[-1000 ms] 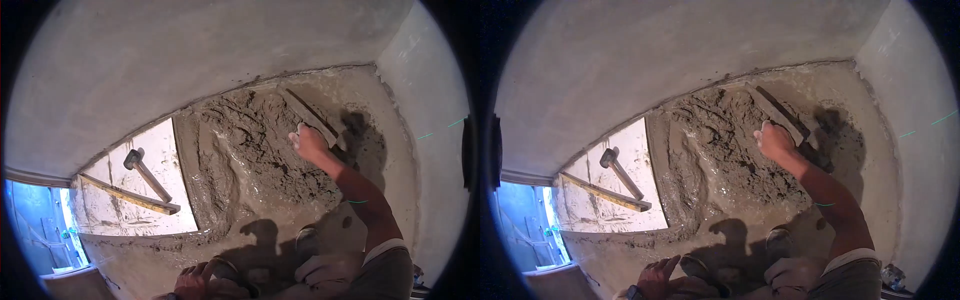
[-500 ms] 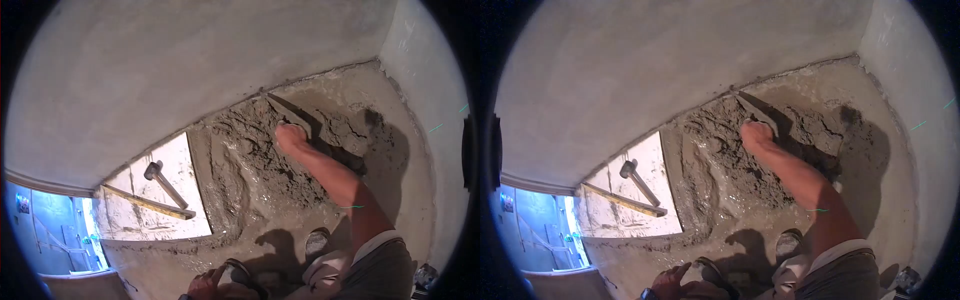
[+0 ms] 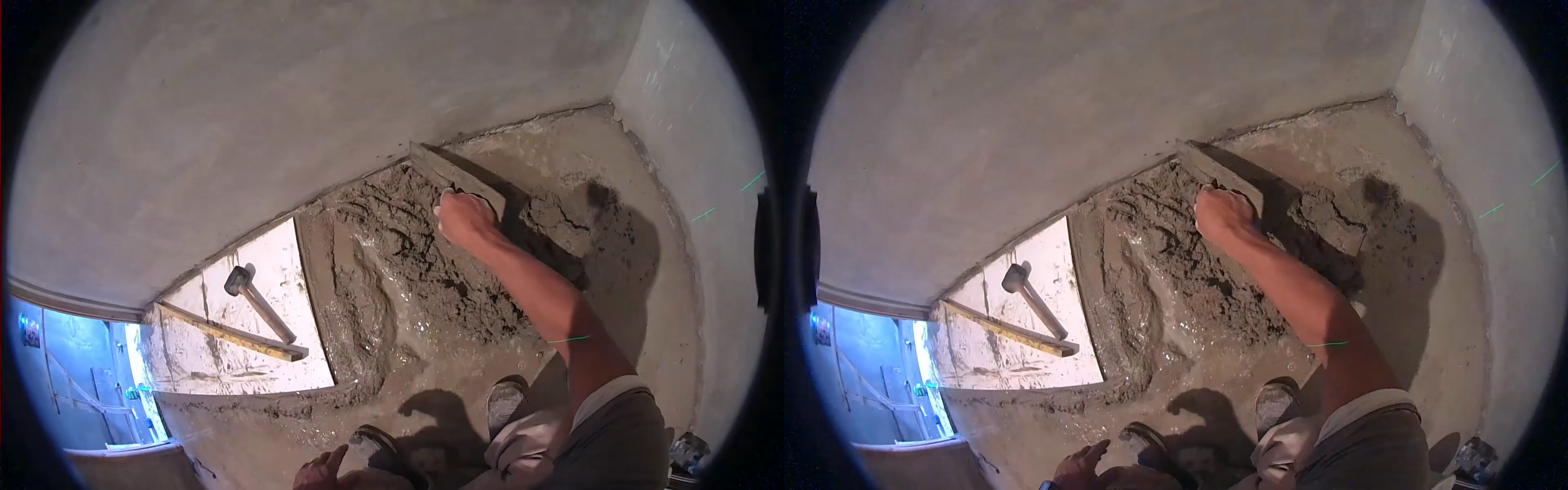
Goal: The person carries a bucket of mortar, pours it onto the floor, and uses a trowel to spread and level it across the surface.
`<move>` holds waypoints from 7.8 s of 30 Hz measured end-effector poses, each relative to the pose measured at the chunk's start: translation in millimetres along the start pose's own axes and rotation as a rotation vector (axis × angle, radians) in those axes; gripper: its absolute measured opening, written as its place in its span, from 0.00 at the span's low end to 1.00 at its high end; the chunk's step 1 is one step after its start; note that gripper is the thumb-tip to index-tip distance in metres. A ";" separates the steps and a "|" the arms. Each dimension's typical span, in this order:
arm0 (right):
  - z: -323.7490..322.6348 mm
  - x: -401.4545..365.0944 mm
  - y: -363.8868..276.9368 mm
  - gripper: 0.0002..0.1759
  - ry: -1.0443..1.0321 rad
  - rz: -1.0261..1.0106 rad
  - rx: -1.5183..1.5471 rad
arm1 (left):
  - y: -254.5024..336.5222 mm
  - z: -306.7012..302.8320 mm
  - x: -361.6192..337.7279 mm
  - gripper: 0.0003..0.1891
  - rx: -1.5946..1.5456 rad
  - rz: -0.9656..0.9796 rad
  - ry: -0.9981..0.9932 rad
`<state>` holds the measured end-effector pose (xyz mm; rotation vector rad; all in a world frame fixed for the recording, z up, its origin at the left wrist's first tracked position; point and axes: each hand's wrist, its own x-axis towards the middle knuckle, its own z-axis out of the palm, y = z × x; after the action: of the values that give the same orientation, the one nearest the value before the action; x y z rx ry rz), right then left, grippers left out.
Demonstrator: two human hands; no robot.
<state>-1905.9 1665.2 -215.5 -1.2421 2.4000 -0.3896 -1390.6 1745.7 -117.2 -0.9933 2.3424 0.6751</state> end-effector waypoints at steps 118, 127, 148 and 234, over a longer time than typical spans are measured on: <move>18.5 -99.6 65.9 0.30 0.282 -0.113 -0.168 | -5.7 -50.5 -29.6 0.34 -0.015 0.213 0.166; 0.7 -220.9 164.3 0.26 0.189 0.479 0.314 | 16.0 -78.1 -14.3 0.36 0.019 0.326 0.065; 28.9 -144.4 89.7 0.20 -0.172 0.303 0.723 | 18.6 -39.5 17.4 0.33 0.024 0.215 -0.012; 58.8 -150.3 37.1 0.18 -0.308 -0.498 -0.294 | 66.8 -52.7 4.2 0.36 -0.075 0.005 -0.014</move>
<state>-1826.1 1806.5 -248.6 -1.8831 1.9170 0.0266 -1456.8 1752.1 -63.9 -1.0122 2.3229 0.7746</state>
